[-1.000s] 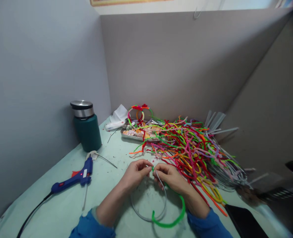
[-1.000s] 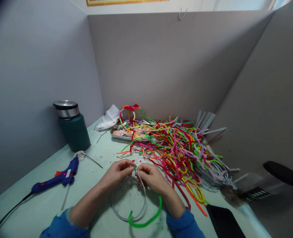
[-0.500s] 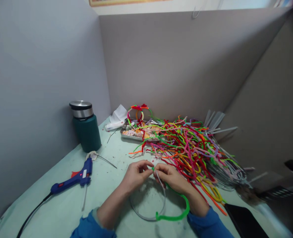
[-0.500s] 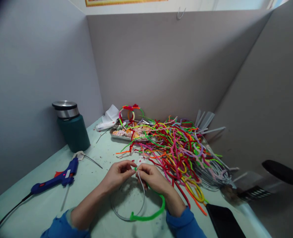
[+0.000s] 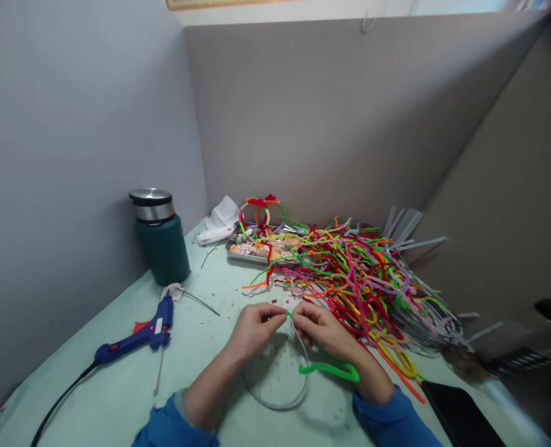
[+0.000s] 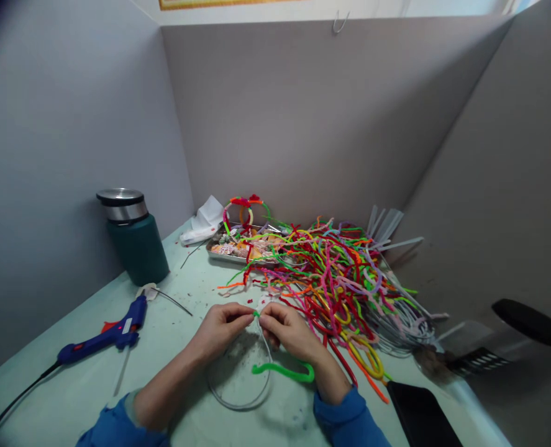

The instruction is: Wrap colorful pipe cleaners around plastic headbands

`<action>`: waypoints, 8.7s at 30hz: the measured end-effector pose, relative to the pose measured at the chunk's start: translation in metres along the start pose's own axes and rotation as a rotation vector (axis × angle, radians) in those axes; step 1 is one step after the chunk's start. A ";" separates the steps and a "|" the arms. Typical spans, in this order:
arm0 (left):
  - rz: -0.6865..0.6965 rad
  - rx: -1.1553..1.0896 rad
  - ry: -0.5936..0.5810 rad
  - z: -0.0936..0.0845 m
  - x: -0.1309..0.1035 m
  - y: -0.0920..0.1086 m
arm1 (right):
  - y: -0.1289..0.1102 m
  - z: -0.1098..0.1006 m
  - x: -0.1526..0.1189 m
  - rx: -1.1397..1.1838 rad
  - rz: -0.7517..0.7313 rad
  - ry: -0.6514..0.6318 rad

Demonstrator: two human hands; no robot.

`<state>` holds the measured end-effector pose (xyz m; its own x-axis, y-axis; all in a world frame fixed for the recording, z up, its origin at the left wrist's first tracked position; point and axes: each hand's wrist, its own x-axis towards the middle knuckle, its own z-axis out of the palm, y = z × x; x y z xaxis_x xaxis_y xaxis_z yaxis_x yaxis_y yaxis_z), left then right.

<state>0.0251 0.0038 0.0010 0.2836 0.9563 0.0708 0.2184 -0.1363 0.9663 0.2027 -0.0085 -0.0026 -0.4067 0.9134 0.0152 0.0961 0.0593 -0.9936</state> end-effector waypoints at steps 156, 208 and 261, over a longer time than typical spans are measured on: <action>-0.116 -0.154 -0.107 0.006 0.002 -0.006 | -0.008 0.018 0.003 -0.222 -0.333 0.331; -0.157 -0.227 0.000 0.005 0.005 -0.012 | -0.004 0.024 0.007 -0.372 -0.447 0.410; -0.150 -0.269 0.005 0.003 0.000 -0.002 | 0.011 0.029 0.009 0.244 0.025 0.221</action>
<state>0.0275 0.0031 -0.0020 0.2622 0.9620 -0.0765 0.0017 0.0789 0.9969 0.1738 -0.0108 -0.0170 -0.1978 0.9802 -0.0124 -0.1280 -0.0384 -0.9910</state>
